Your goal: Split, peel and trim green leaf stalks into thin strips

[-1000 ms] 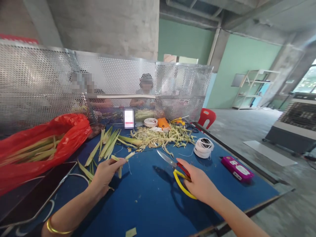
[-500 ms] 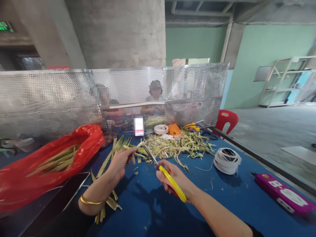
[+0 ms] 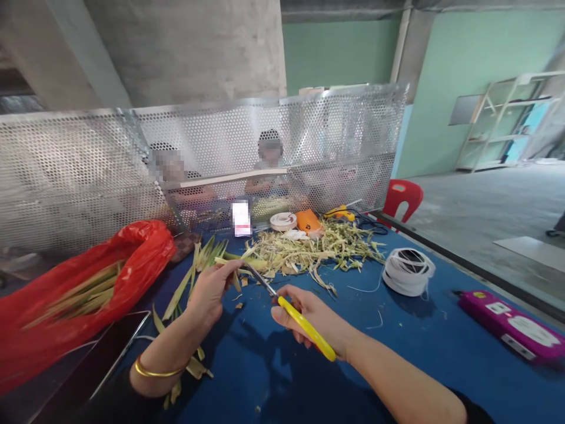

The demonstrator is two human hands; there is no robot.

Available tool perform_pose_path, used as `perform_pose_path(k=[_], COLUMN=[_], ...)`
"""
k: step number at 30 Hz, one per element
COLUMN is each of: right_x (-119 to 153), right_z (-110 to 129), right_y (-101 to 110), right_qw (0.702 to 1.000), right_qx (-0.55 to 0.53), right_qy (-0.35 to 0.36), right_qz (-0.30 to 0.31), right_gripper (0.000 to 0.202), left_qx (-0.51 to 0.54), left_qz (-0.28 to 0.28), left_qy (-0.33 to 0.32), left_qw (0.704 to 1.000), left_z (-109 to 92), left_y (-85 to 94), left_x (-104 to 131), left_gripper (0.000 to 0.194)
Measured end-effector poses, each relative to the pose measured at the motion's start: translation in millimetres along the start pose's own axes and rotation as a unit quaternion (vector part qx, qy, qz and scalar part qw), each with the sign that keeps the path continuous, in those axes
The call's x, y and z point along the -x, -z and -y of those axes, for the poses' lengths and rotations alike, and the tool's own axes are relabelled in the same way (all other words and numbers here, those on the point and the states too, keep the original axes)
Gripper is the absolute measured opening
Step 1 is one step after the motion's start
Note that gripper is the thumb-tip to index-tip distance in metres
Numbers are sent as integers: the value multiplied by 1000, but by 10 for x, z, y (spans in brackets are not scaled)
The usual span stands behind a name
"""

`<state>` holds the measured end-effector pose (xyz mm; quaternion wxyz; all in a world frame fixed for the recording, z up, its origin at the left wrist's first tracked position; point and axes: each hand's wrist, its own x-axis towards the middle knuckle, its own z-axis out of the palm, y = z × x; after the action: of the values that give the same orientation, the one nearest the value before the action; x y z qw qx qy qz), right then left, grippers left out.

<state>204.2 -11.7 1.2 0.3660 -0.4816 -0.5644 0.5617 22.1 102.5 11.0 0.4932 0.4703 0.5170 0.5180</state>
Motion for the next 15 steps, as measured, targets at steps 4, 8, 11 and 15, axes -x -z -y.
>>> perform_pose_path(k=[4,8,11,15], right_x=[-10,-8,-4,-41], right_z=[-5,8,13,-32], right_y=[2,-4,-12,-16], right_qw=[1000,1000,1000,999], right_qx=[2,-17,-20,15], right_qy=[3,2,-5,-10], right_qz=[1,-7,-13,-47], right_gripper=[50,52,52,52], left_qx=[4,-1,-2,-4], left_qz=[8,10,19,43], left_qy=[-5,-3,8,44], left_qw=[1000,1000,1000,998], left_z=[15,10,4,29], left_y=[-28,-49,-76,-123], left_x=[33,67,112,171], left_gripper=[30,30,30,27])
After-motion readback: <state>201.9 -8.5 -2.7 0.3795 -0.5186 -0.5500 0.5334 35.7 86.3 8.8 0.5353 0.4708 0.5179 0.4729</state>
